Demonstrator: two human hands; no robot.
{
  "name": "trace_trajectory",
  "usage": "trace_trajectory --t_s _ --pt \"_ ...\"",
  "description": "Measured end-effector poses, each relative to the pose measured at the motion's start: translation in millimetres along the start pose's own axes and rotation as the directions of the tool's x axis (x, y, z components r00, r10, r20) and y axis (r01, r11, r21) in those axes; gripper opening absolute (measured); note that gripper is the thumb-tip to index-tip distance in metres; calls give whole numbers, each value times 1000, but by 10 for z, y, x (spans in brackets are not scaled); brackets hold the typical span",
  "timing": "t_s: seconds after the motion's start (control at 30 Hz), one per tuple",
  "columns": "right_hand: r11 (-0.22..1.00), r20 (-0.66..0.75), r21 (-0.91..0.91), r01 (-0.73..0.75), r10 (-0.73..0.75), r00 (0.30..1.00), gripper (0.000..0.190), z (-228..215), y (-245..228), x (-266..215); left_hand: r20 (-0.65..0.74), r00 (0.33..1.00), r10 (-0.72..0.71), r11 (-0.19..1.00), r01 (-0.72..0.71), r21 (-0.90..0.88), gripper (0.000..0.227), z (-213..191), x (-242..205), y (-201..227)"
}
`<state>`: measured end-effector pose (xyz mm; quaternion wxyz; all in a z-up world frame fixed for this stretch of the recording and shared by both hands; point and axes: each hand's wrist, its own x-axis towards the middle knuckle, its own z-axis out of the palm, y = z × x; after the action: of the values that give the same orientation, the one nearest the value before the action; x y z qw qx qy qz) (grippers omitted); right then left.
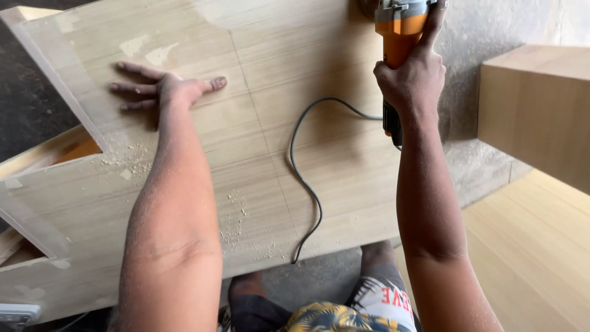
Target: Sanding the surface and edges of a wooden furniture component using an electric angle grinder.
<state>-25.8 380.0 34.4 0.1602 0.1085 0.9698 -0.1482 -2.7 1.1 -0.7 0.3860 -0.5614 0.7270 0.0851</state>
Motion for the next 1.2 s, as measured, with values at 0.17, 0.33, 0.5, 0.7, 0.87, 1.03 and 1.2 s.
trace_trajectory --t_s 0.17,0.33,0.5,0.7,0.87,1.03,1.2 --pt "998 17 20 67 -67 998 88 46 -466 -200 -160 980 115 983 -136 -127 185 382 70 -185" --pt "986 105 -66 153 -145 984 61 502 -783 -332 -734 449 510 500 -849 -172 118 2250 -1076 -1071" --pt "917 73 -40 396 -392 917 57 965 -1386 -572 -703 448 552 510 -849 -141 43 2807 -1605 -1679" --pt "894 175 2 448 -442 880 102 857 -1682 -927 -803 334 494 385 -912 -143 71 3013 -894 -3799" --pt "921 95 -116 372 -362 927 84 957 -1090 -549 -683 452 574 565 -822 -70 49 2432 -661 -4020" --pt "978 30 -65 199 -197 980 67 513 -952 -545 -274 899 340 791 -432 -434 159 1706 -263 -2450" --pt "982 44 -103 157 -153 987 68 834 -1229 -293 -16 999 37 980 -39 -197 193 1561 -247 -2002"
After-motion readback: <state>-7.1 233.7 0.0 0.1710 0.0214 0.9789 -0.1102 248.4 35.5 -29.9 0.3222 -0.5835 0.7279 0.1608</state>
